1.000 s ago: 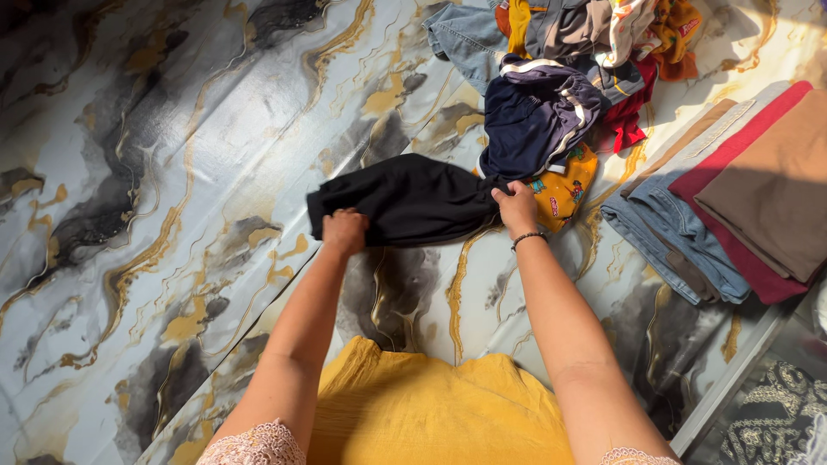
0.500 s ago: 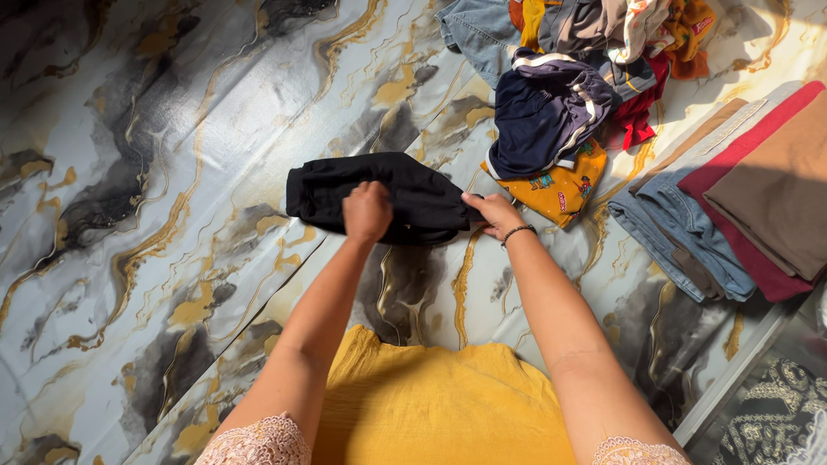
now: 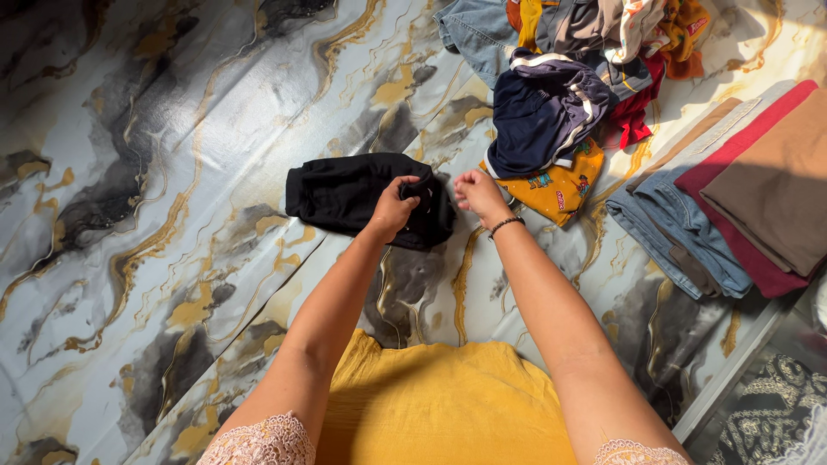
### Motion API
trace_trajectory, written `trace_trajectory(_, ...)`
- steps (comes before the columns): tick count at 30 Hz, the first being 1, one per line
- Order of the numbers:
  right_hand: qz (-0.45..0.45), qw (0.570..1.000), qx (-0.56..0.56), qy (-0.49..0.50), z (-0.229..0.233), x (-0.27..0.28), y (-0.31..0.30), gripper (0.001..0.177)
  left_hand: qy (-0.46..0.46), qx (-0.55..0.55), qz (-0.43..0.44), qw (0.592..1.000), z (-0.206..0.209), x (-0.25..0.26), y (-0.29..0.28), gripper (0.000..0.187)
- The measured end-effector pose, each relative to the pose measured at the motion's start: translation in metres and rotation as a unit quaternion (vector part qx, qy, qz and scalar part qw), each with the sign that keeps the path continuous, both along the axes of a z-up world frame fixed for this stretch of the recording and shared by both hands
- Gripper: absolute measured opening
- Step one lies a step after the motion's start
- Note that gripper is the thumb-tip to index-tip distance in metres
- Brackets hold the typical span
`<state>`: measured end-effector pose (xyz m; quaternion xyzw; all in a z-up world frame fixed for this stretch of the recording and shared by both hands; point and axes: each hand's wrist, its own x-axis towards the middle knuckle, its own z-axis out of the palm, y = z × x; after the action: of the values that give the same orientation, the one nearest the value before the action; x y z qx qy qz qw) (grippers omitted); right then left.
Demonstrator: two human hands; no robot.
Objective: The person folds clothes by hand, including a brown shirt, a yellow patterned garment, and black shorts, then places the folded items onto a stack near a glass cabinet.
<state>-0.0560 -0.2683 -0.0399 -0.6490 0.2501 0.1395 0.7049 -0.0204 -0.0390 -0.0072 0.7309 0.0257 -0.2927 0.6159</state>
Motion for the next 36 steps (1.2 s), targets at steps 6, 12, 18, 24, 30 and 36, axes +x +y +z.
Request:
trace_trajectory(6,0.008,0.979,-0.154,0.131,-0.050,-0.017,0.001,0.015,0.010,0.011,0.043,0.999,0.010,-0.003,-0.002,0.038)
trace_trajectory(12,-0.086,0.972,-0.099,0.195,-0.105,-0.032,-0.046,0.013,-0.031,-0.017,-0.020,0.999,-0.018,-0.003,0.000,0.030)
trace_trajectory(18,0.057,0.990,-0.130,0.026,-0.092,-0.038,-0.003,0.014,-0.084,0.109,-0.091,0.986,-0.019,-0.019,-0.016,0.019)
trace_trajectory(24,0.108,0.994,0.025,-0.019,-0.010,-0.026,0.022,0.009,-0.113,0.174,-0.091,0.974,-0.031,-0.019,-0.022,0.032)
trace_trajectory(30,0.024,0.998,0.013,-0.052,0.012,-0.020,0.018,0.012,0.003,0.081,-0.016,0.997,-0.058,-0.007,-0.008,0.015)
trace_trajectory(36,0.100,0.995,-0.009,-0.010,0.031,-0.023,0.034,0.029,0.038,0.053,-0.001,0.998,-0.052,-0.008,-0.009,0.013)
